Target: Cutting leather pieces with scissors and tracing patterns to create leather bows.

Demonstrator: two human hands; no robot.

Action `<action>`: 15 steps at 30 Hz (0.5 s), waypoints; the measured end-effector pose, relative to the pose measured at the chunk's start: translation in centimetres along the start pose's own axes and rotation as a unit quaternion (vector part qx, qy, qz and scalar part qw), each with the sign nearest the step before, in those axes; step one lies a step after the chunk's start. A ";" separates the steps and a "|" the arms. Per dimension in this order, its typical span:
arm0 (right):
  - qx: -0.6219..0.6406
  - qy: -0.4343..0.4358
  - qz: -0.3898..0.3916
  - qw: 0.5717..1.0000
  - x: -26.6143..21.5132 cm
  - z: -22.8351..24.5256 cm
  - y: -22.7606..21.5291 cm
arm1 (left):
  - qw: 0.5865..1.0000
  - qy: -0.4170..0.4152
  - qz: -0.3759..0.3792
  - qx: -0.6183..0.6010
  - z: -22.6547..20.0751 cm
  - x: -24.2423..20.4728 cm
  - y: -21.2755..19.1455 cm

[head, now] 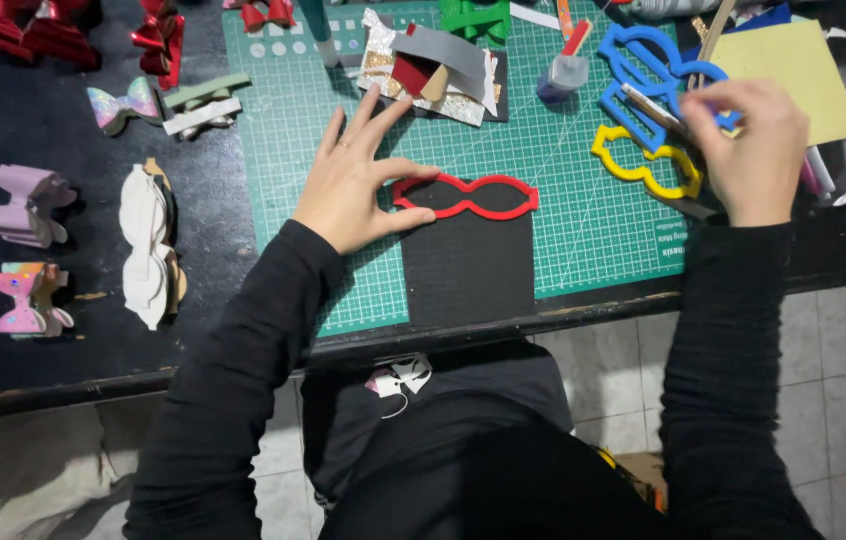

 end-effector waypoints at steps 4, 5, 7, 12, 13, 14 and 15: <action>-0.082 0.009 0.075 0.994 0.4 -1.4 0.5 | 1.000 0.000 -0.007 0.000 0.1 -0.2 0.2; -0.082 0.008 0.076 0.994 0.6 -1.7 0.5 | 1.000 -0.001 -0.008 0.000 0.1 -0.2 0.2; -0.092 -0.011 0.089 0.992 1.1 -2.4 0.6 | 1.000 0.002 -0.010 0.000 0.2 -0.2 0.2; -0.121 0.047 0.180 0.975 3.3 -2.5 0.0 | 1.000 0.001 -0.009 0.001 0.2 -0.2 0.3; -0.113 0.073 0.213 0.968 3.8 -2.4 -0.1 | 1.000 0.000 -0.008 0.002 0.2 -0.2 0.3; -0.113 0.073 0.213 0.968 3.9 -2.1 -0.3 | 1.000 0.000 -0.008 0.002 0.2 -0.2 0.3; -0.111 0.130 0.242 0.955 4.1 -1.8 -0.3 | 1.000 -0.002 -0.007 0.002 0.2 -0.1 0.3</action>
Point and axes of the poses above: each hand's wrist, its own x-axis towards the middle knuckle, its own y-axis out of the palm, z = x × y, the point moved 1 cm from there along x, towards the middle knuckle, and after that the axes turned 6 degrees about y, right-handed, at the moved point
